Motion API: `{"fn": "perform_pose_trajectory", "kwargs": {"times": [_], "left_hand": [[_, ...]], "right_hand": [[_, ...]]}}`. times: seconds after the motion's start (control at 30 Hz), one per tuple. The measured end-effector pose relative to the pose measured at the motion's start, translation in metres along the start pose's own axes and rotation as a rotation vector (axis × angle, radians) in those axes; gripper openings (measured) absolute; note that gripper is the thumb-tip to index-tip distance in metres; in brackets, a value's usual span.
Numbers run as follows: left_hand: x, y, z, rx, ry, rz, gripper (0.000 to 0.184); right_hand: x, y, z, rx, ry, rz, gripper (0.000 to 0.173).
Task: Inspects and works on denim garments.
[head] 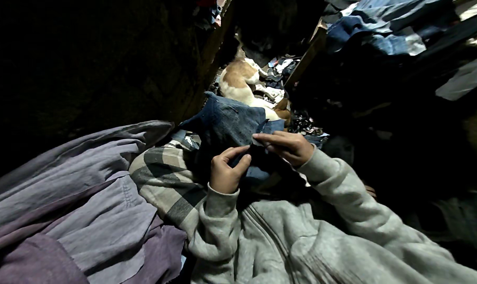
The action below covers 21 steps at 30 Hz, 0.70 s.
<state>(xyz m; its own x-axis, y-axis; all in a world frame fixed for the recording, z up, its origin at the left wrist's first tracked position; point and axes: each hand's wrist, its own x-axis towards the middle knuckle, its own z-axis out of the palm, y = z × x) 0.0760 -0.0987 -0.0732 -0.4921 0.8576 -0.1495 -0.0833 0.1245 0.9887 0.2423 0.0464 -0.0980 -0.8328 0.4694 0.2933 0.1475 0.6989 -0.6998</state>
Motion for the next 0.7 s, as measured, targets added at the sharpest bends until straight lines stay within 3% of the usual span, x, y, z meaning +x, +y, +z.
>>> {"fn": "perform_pose_trajectory", "kwargs": {"times": [0.17, 0.3, 0.47, 0.7], "left_hand": [[0.0, 0.003, -0.003, -0.011, -0.035, -0.048, 0.021], [-0.001, 0.004, -0.005, -0.077, -0.041, -0.064, 0.02], [-0.002, 0.005, -0.007, -0.136, -0.054, -0.074, 0.019], [-0.002, 0.003, -0.009, -0.17, -0.083, -0.056, 0.018]], "right_hand": [[0.001, 0.006, -0.019, 0.014, -0.069, 0.252, 0.047], [0.005, 0.0, -0.024, 0.276, -0.194, 0.06, 0.047], [0.017, -0.013, -0.024, 0.202, -0.373, -0.058, 0.043], [0.017, -0.013, -0.019, 0.11, -0.315, -0.084, 0.033]]}}
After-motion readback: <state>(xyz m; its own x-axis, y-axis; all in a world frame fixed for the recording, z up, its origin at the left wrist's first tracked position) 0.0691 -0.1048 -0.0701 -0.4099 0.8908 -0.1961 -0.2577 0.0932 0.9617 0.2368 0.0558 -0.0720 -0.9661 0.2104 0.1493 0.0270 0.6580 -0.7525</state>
